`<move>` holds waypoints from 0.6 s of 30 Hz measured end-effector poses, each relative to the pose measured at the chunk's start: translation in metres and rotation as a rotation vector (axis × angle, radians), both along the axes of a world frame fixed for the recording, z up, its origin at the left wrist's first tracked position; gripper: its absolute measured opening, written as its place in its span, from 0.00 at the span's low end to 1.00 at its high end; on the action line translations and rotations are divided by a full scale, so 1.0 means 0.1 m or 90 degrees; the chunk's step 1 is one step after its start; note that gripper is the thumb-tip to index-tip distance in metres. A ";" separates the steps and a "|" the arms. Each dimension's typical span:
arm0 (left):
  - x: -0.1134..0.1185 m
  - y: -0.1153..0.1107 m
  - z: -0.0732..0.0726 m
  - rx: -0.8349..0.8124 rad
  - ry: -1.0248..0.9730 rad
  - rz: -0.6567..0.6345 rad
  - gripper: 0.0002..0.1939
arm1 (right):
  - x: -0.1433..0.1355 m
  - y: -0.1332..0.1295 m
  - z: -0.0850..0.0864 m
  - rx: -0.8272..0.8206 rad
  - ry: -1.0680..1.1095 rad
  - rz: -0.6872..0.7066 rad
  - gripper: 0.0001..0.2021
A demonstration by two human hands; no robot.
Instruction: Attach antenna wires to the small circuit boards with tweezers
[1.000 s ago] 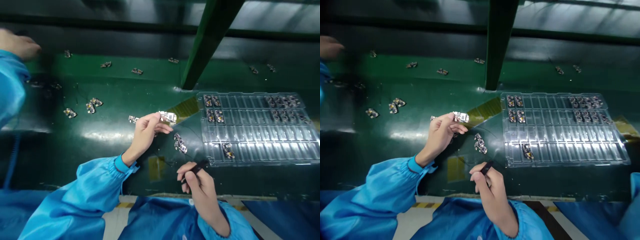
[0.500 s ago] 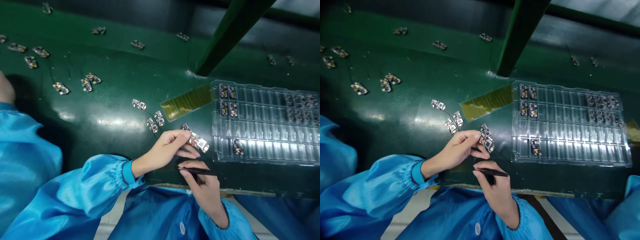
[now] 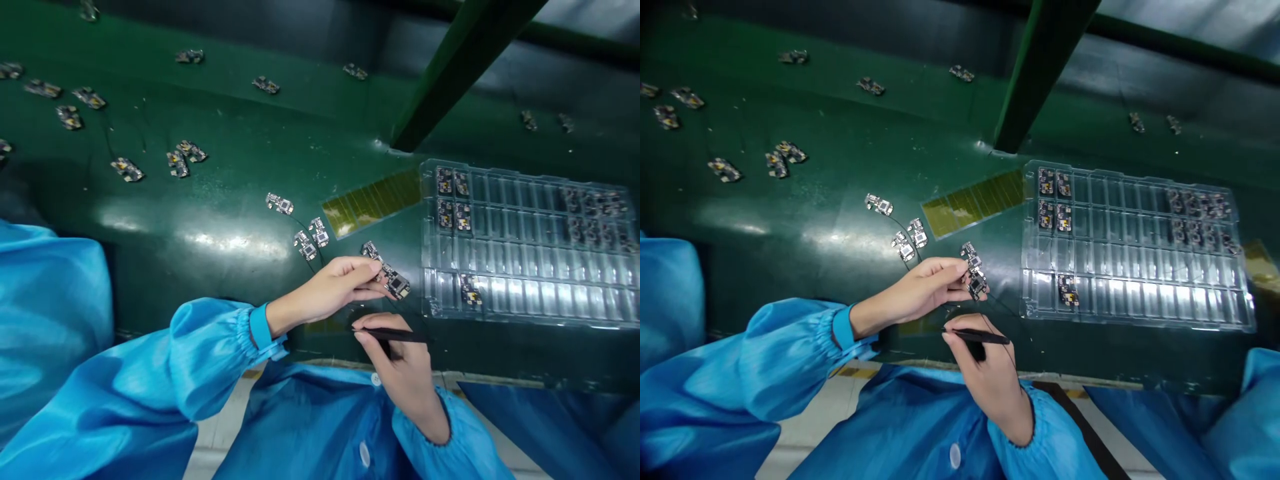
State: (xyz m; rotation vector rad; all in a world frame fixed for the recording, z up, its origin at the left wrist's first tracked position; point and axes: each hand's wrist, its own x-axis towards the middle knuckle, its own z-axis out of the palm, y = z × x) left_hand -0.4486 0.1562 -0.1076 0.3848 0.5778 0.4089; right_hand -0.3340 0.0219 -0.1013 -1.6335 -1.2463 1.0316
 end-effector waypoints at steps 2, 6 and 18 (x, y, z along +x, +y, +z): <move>0.00 0.00 0.00 0.002 -0.003 -0.001 0.13 | 0.00 0.00 0.01 -0.013 -0.013 -0.006 0.04; 0.00 0.01 0.01 0.015 -0.001 0.001 0.13 | -0.01 0.02 0.04 -0.034 -0.033 -0.028 0.03; -0.01 0.00 -0.01 0.071 -0.003 -0.031 0.15 | 0.02 0.02 0.11 0.036 0.102 -0.017 0.09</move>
